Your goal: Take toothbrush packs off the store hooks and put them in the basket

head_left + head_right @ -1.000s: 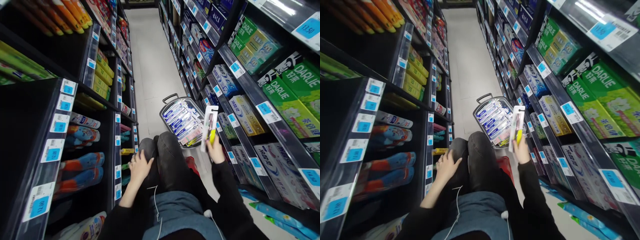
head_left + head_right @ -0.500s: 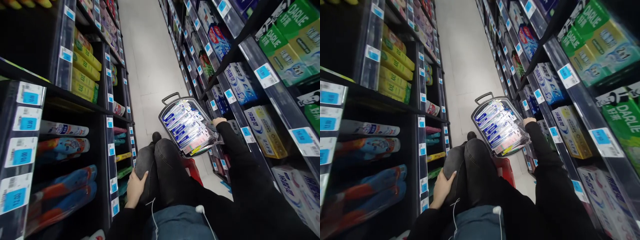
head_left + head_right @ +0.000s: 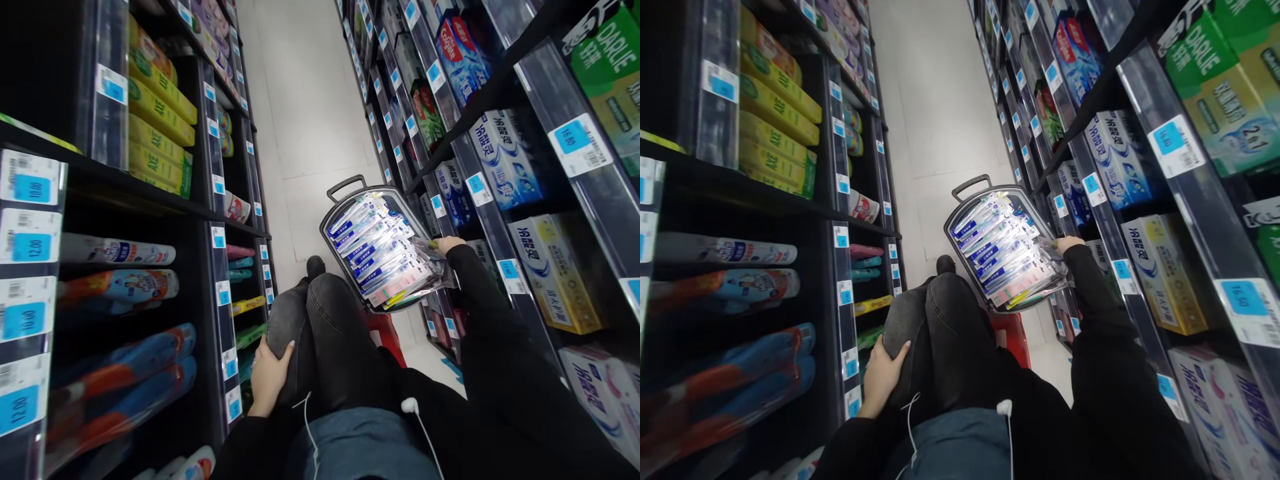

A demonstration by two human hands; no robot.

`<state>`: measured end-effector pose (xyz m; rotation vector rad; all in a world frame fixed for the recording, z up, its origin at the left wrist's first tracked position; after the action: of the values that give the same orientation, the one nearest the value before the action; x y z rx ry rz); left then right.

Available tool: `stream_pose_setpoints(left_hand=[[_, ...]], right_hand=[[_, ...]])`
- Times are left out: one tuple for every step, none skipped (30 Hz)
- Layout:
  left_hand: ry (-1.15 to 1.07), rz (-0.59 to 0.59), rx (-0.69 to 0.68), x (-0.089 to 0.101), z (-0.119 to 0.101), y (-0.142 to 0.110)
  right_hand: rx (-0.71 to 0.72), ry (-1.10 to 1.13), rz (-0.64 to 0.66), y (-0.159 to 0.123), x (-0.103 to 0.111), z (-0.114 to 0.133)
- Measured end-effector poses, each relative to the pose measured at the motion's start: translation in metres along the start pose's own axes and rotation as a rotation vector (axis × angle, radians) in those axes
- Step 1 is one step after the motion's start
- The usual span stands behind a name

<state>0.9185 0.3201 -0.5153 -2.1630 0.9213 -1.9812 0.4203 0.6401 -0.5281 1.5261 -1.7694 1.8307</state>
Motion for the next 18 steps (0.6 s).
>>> stream_pose_setpoints(left_hand=[[0.001,-0.003,-0.007,0.000,0.000,0.000],[0.000,-0.004,-0.011,0.000,0.000,0.000],[0.000,-0.004,-0.013,-0.001,0.000,0.000],[-0.001,-0.002,-0.014,-0.001,-0.001,0.000],[0.000,-0.001,-0.014,-0.001,-0.001,0.000],[0.001,-0.001,-0.017,-0.001,-0.001,0.000],[0.004,-0.004,-0.021,-0.001,-0.002,0.000],[0.006,-0.008,-0.024,-0.001,-0.002,0.000],[0.007,-0.009,-0.026,-0.001,-0.003,0.000],[0.006,-0.009,-0.025,-0.001,-0.004,0.000],[0.006,-0.009,-0.023,-0.001,-0.004,-0.001],[0.006,-0.006,-0.020,-0.001,-0.005,-0.001],[0.007,-0.003,-0.018,-0.001,-0.005,-0.001],[0.009,-0.002,-0.015,-0.001,-0.006,-0.001],[0.012,-0.003,-0.012,-0.001,-0.006,-0.001],[0.016,-0.004,-0.008,0.000,-0.007,-0.001],[0.020,-0.004,-0.003,0.000,-0.007,-0.001],[0.024,-0.005,0.001,0.000,-0.007,-0.001]], right_hand=[[0.001,-0.002,-0.002,-0.001,-0.001,0.002],[-0.001,-0.004,-0.008,-0.002,-0.002,0.004],[-0.006,-0.006,-0.021,-0.003,-0.002,0.007],[-0.013,-0.009,-0.039,-0.004,-0.002,0.009],[-0.021,-0.011,-0.059,-0.006,-0.002,0.010],[-0.030,-0.012,-0.076,-0.007,-0.002,0.012],[-0.037,-0.012,-0.085,-0.009,-0.002,0.013],[-0.043,-0.011,-0.087,-0.010,-0.003,0.014],[-0.047,-0.010,-0.081,-0.010,-0.004,0.015],[-0.048,-0.008,-0.071,-0.010,-0.006,0.016],[-0.047,-0.007,-0.061,-0.009,-0.007,0.017],[-0.045,-0.007,-0.050,-0.007,-0.008,0.018],[-0.041,-0.008,-0.039,-0.005,-0.009,0.019],[-0.037,-0.008,-0.028,-0.002,-0.009,0.020],[-0.031,-0.008,-0.017,0.001,-0.009,0.022],[-0.025,-0.006,-0.007,0.004,-0.008,0.024],[-0.019,-0.002,0.002,0.007,-0.007,0.027],[-0.012,0.004,0.008,0.011,-0.006,0.030]])
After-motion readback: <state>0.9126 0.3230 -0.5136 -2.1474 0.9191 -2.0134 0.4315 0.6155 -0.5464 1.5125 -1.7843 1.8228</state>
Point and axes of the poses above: each hand's wrist, its own y-axis towards the middle knuckle, its own x-axis out of the back of the hand, z = x × y, the point moved 5 cm from there along y, towards the middle knuckle, and after that the axes turned 5 degrees about -z, right-handed, at the moved point
